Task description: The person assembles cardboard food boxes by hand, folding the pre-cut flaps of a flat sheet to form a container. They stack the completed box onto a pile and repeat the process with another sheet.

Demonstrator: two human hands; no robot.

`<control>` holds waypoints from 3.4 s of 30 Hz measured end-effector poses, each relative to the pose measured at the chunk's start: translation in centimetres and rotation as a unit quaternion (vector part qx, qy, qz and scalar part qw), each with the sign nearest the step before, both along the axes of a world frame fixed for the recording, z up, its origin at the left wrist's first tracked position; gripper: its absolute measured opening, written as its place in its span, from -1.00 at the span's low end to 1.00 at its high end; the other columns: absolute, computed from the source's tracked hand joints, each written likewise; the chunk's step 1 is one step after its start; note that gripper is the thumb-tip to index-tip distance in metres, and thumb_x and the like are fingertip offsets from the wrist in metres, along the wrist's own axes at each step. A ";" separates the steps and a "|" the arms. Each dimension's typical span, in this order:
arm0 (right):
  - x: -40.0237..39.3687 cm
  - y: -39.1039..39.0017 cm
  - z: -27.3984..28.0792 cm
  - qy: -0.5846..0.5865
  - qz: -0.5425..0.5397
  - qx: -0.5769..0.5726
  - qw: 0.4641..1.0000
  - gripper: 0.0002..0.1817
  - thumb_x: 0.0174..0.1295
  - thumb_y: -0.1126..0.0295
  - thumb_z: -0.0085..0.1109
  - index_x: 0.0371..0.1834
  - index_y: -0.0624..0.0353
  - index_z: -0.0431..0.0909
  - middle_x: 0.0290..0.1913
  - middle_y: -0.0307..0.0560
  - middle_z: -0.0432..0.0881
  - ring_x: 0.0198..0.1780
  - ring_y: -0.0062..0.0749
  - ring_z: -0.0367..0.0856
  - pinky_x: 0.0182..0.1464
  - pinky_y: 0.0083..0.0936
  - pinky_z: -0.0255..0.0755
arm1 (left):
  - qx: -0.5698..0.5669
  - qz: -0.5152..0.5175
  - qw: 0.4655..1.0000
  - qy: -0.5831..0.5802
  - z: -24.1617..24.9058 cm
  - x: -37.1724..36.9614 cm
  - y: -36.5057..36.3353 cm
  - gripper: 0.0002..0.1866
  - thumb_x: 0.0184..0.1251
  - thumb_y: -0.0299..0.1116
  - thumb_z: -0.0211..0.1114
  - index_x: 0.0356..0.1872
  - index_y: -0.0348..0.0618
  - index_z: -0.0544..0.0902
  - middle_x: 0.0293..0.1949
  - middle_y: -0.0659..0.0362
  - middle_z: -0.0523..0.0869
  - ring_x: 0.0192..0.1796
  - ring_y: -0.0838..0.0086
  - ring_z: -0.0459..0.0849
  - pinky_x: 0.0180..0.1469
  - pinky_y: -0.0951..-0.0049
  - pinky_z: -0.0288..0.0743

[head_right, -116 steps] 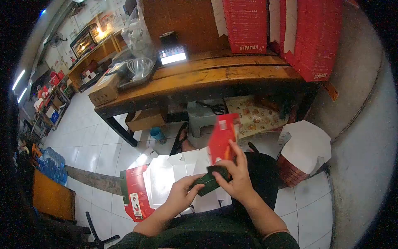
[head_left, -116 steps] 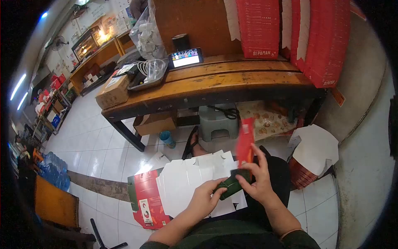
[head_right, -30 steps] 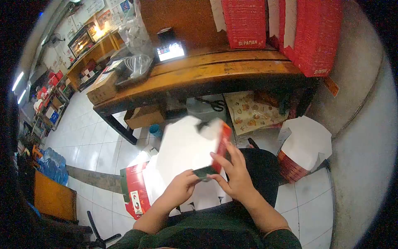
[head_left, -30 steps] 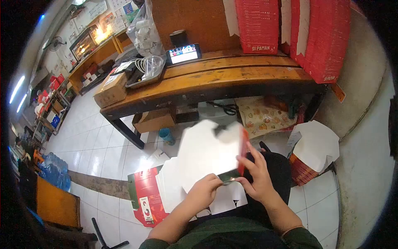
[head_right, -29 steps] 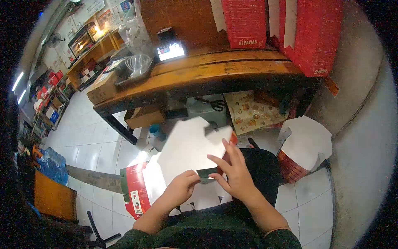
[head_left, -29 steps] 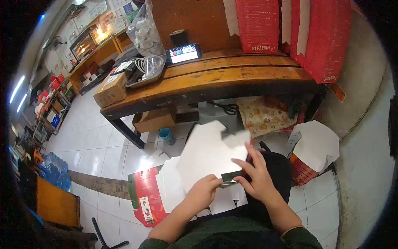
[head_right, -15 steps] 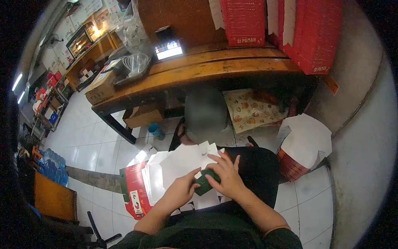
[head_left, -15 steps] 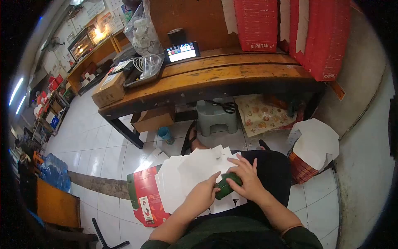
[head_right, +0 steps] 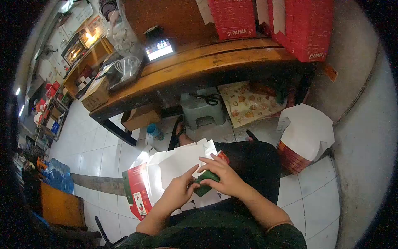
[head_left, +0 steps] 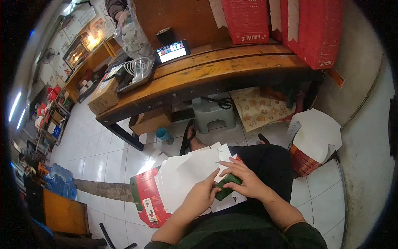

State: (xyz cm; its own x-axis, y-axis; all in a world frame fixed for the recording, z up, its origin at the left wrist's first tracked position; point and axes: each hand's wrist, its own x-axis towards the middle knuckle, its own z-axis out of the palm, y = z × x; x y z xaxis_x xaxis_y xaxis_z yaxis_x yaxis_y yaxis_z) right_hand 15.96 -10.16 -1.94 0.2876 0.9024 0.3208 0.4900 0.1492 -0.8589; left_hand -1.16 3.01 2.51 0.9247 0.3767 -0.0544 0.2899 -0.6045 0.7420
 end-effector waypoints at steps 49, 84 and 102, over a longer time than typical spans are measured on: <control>16.6 -23.6 -5.7 -0.305 -0.472 0.045 0.826 -0.69 -0.16 0.52 0.55 -0.44 0.15 0.53 -0.22 -0.14 0.66 -0.21 -0.12 0.54 -0.07 -0.28 0.46 | 0.148 -0.433 0.855 -0.243 -10.3 33.8 -7.2 -0.49 0.15 -0.38 0.53 0.17 -0.10 0.64 0.23 -0.02 0.62 0.23 0.00 0.62 0.24 0.13 0.55; 19.6 -24.1 -12.8 -0.151 -0.639 0.141 0.741 -0.02 0.38 -0.52 -0.48 0.38 0.12 0.46 0.56 0.25 0.18 0.58 0.14 0.14 0.54 0.19 0.04 | 0.029 -0.451 0.851 -0.266 -14.5 36.2 -5.8 -0.86 0.30 -0.35 0.37 -0.30 -0.22 0.71 0.02 0.08 0.72 0.12 0.14 0.68 0.14 0.17 0.51; 20.3 -24.5 -15.7 -0.071 -0.566 0.225 0.790 -0.09 0.44 -0.40 -0.37 0.56 0.14 0.23 0.63 0.19 0.11 0.64 0.12 0.02 0.60 0.19 -0.06 | -0.128 -0.231 0.940 -0.215 -14.1 40.6 -10.0 -0.54 0.11 -0.57 0.39 0.12 -0.21 0.66 0.13 -0.08 0.68 0.18 0.01 0.66 0.27 0.21 0.53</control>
State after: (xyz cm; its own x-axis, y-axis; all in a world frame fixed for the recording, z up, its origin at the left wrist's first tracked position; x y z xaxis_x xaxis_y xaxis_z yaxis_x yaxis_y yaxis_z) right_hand 36.30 -34.64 -17.67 0.7602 -0.1227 0.6380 0.6152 -0.1794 -0.7677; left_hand 39.48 -6.98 -11.59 0.9437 -0.0452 0.3278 -0.3200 -0.3769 0.8692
